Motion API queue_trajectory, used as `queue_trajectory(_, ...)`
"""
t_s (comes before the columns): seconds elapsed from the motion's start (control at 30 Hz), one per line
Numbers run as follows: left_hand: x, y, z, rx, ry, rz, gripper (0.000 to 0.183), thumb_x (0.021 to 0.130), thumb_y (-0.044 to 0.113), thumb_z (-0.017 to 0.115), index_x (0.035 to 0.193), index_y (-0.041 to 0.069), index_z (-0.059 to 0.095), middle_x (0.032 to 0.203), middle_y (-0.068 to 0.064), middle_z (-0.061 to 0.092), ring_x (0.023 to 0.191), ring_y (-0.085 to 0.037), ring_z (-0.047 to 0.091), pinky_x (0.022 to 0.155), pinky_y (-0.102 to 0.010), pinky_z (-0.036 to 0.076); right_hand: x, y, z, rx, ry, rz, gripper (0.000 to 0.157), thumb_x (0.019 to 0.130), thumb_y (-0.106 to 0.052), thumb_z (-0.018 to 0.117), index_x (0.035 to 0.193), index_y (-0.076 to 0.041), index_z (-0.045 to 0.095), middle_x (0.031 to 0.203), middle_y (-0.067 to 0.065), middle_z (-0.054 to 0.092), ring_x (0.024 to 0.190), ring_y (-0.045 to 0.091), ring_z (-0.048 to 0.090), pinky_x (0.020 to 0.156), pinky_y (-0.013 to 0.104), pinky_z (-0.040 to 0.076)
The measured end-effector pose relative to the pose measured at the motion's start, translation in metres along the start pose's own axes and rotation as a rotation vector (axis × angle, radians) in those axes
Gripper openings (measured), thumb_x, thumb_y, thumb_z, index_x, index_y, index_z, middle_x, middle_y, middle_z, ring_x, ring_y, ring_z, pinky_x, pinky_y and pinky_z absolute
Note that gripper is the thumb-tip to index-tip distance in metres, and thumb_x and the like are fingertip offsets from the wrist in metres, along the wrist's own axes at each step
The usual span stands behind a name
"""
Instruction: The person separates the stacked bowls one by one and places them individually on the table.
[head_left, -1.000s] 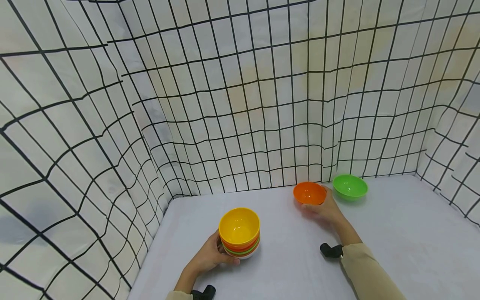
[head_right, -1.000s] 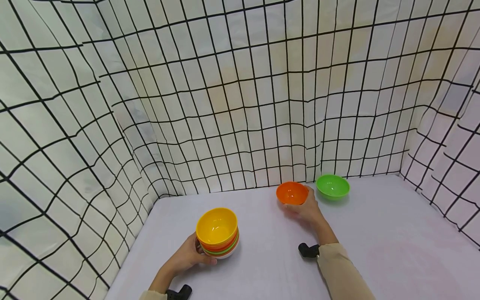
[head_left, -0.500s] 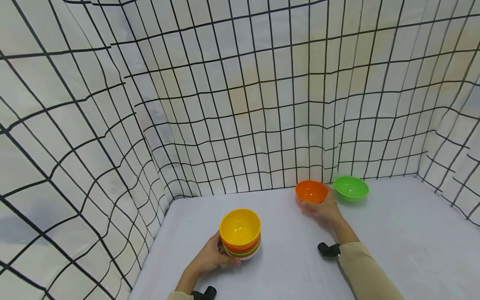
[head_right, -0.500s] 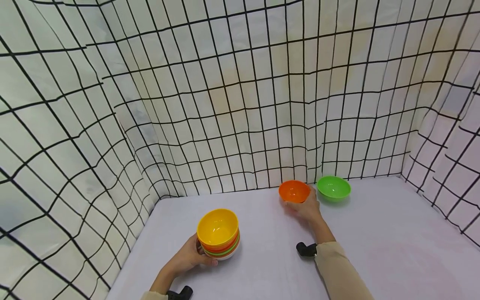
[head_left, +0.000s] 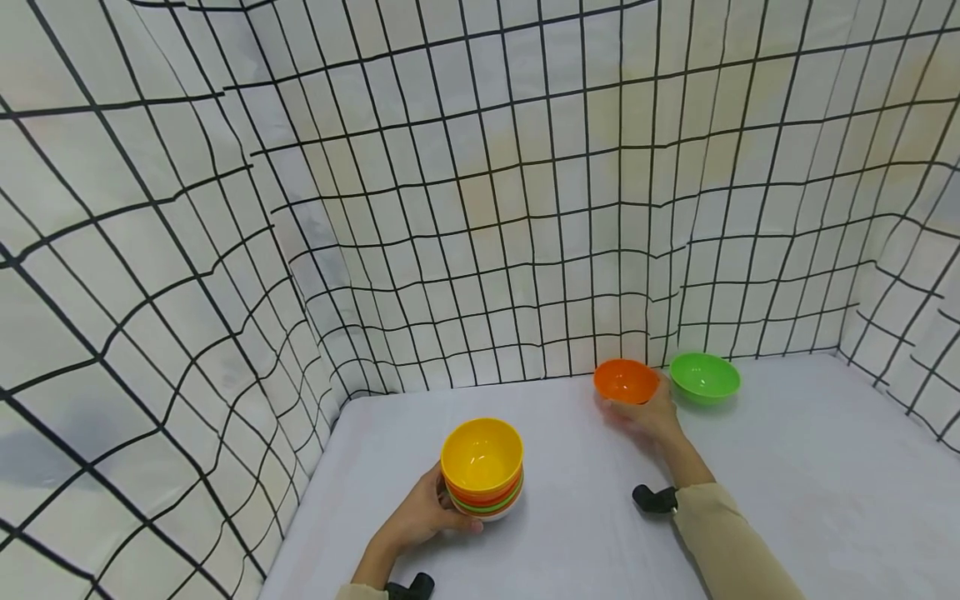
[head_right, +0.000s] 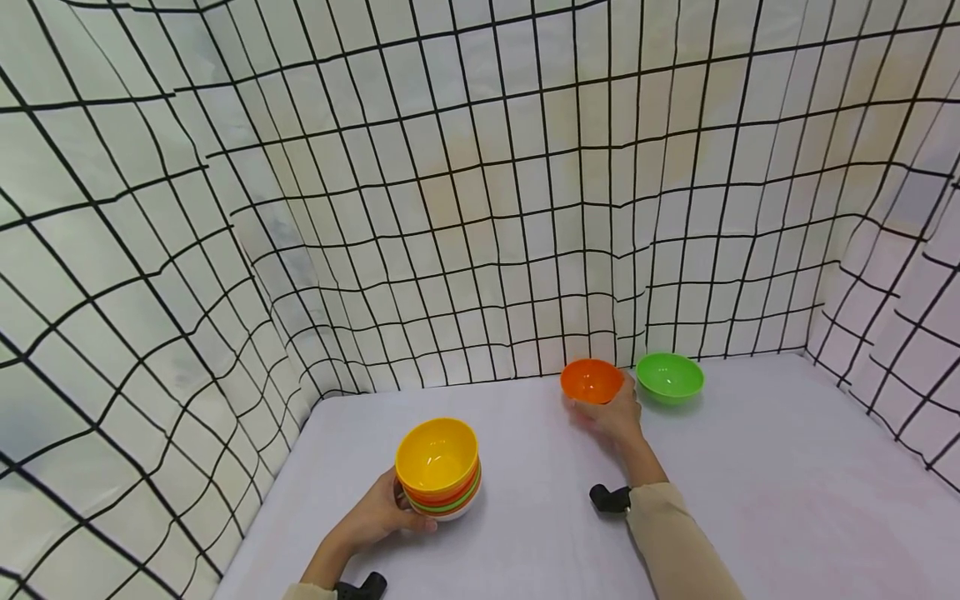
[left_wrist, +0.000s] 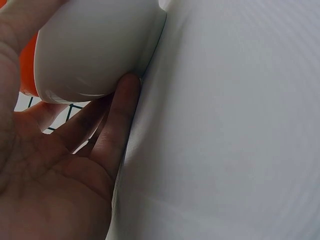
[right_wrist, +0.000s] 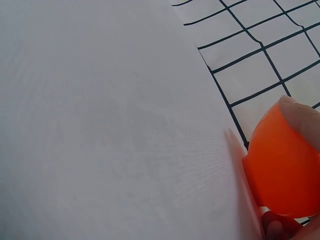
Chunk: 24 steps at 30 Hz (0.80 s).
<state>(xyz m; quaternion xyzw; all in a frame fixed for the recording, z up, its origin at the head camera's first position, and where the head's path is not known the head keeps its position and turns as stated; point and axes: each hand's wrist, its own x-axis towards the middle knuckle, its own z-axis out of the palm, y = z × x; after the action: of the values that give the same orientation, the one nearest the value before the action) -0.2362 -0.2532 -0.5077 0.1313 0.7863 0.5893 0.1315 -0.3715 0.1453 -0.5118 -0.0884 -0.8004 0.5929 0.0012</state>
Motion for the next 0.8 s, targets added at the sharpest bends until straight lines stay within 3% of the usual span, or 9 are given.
queue_trajectory(0.8,-0.0006,0.0011,0.0015,0.013,0.013,0.004,0.106,0.069,0.016,0.095,0.156,0.024,0.035,0.156,0.001,0.049,0.147,-0.027,0.044,0.127,-0.052,0.031,-0.0039,-0.0036,0.0017,-0.003,0.037,0.003,0.118,0.083,-0.017,0.083,0.163,-0.011,-0.004,0.165,0.029,0.016,0.15,0.049,0.021,0.125,0.065,0.025)
